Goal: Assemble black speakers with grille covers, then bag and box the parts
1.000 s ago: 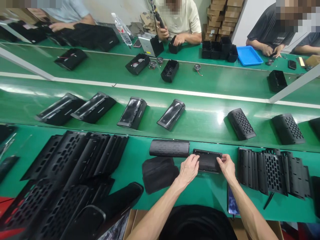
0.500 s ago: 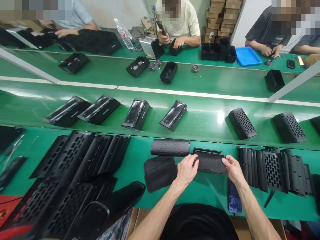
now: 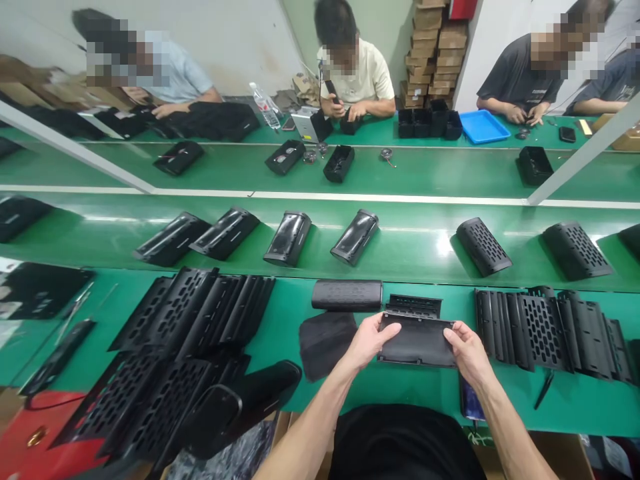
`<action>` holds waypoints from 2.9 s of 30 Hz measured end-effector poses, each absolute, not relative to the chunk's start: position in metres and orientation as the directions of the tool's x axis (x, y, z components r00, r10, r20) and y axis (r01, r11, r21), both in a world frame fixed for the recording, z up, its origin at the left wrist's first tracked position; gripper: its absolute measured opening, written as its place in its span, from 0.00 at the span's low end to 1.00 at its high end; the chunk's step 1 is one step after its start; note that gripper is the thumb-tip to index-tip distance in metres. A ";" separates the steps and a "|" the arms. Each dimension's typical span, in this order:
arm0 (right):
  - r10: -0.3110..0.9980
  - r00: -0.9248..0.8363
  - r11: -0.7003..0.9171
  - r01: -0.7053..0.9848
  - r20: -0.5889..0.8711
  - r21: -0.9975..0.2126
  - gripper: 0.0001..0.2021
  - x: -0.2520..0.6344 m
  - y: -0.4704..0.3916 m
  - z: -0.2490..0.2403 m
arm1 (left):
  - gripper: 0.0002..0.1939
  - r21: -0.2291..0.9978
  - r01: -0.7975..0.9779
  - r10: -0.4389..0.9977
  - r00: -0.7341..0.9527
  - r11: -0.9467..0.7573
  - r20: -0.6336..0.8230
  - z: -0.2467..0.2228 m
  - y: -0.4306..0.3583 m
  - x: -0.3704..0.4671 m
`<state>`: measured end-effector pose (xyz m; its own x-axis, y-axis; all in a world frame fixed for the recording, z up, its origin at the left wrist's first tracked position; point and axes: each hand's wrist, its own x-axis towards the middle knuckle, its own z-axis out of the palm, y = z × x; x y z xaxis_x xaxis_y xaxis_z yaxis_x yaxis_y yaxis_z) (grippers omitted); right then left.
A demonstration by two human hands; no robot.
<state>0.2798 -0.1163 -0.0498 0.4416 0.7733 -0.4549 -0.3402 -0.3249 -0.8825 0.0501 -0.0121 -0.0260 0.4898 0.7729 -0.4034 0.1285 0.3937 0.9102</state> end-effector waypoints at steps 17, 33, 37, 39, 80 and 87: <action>0.958 0.049 0.150 0.751 0.281 -0.643 0.07 0.236 -0.088 -0.018 | 0.20 0.946 0.080 0.805 0.506 0.315 -0.310 -0.023 -0.044 0.068; 0.956 0.009 0.160 0.821 0.293 -0.548 0.05 0.237 -0.091 -0.023 | 0.17 0.958 0.082 0.814 0.510 0.275 -0.277 -0.023 -0.044 0.076; 0.953 0.025 0.166 0.788 0.301 -0.593 0.06 0.236 -0.094 -0.024 | 0.16 0.959 0.091 0.814 0.511 0.268 -0.276 -0.023 -0.043 0.076; 0.957 0.030 0.153 0.792 0.288 -0.590 0.06 0.236 -0.094 -0.025 | 0.16 0.961 0.105 0.818 0.506 0.257 -0.274 -0.023 -0.043 0.075; 0.949 0.032 0.167 0.792 0.314 -0.587 0.08 0.232 -0.089 -0.022 | 0.12 0.968 0.134 0.818 0.516 0.213 -0.252 -0.015 -0.037 0.075; 0.940 0.087 0.149 0.766 0.330 -0.625 0.06 0.229 -0.093 -0.023 | 0.12 0.963 0.152 0.817 0.510 0.221 -0.268 -0.015 -0.036 0.074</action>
<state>0.2291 -0.0929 -0.0232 0.0871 0.9400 0.3299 0.7660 0.1485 -0.6254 0.0745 -0.0360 -0.0145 0.5099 0.8174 -0.2679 0.1516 0.2211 0.9634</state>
